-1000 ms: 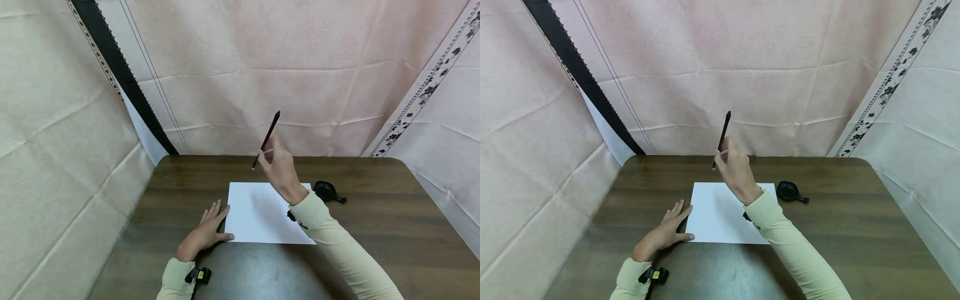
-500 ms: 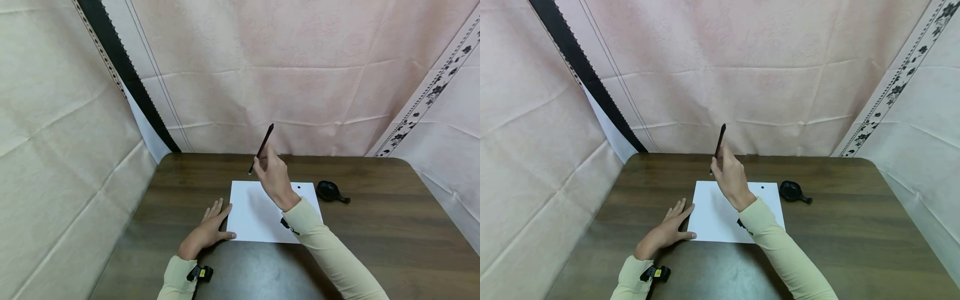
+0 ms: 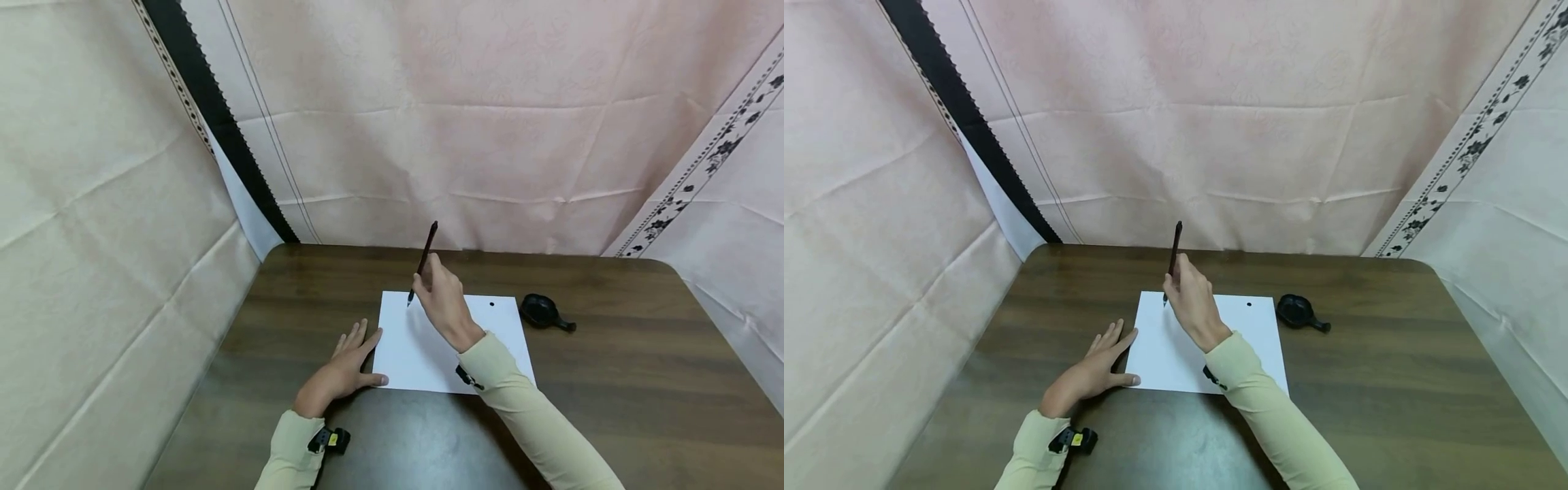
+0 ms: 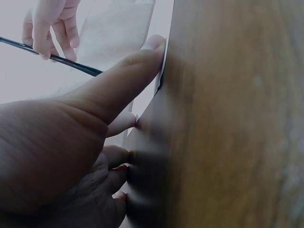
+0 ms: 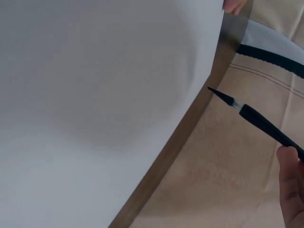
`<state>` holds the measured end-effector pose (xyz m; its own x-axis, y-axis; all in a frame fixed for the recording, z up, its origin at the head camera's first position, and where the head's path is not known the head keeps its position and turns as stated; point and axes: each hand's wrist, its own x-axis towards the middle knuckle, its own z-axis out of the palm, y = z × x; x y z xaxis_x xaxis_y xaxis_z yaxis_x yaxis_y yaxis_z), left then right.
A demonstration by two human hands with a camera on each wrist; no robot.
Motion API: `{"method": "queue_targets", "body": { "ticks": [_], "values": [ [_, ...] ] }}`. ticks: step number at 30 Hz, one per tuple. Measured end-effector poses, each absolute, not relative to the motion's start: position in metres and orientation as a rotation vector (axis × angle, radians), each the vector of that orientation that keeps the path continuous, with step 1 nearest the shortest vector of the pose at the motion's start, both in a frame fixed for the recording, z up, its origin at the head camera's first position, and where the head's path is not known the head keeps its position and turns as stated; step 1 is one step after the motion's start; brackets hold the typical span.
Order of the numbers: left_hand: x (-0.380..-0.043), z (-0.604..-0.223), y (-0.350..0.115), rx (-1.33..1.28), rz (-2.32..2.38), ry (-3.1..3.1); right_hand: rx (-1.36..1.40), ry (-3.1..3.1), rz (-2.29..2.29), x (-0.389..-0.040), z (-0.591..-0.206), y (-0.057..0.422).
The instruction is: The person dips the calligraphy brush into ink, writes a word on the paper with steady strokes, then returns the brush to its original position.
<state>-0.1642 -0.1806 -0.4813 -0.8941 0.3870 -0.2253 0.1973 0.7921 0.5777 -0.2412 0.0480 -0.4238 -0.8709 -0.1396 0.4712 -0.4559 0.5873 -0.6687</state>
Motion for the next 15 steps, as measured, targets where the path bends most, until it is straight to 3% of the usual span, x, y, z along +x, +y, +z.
{"method": "queue_targets", "body": {
  "ticks": [15],
  "values": [
    [-0.164, -0.481, -0.182, 0.457, 0.806, 2.643, 0.542, -2.411, 1.191, -0.247, -0.438, 0.036]
  ]
}}
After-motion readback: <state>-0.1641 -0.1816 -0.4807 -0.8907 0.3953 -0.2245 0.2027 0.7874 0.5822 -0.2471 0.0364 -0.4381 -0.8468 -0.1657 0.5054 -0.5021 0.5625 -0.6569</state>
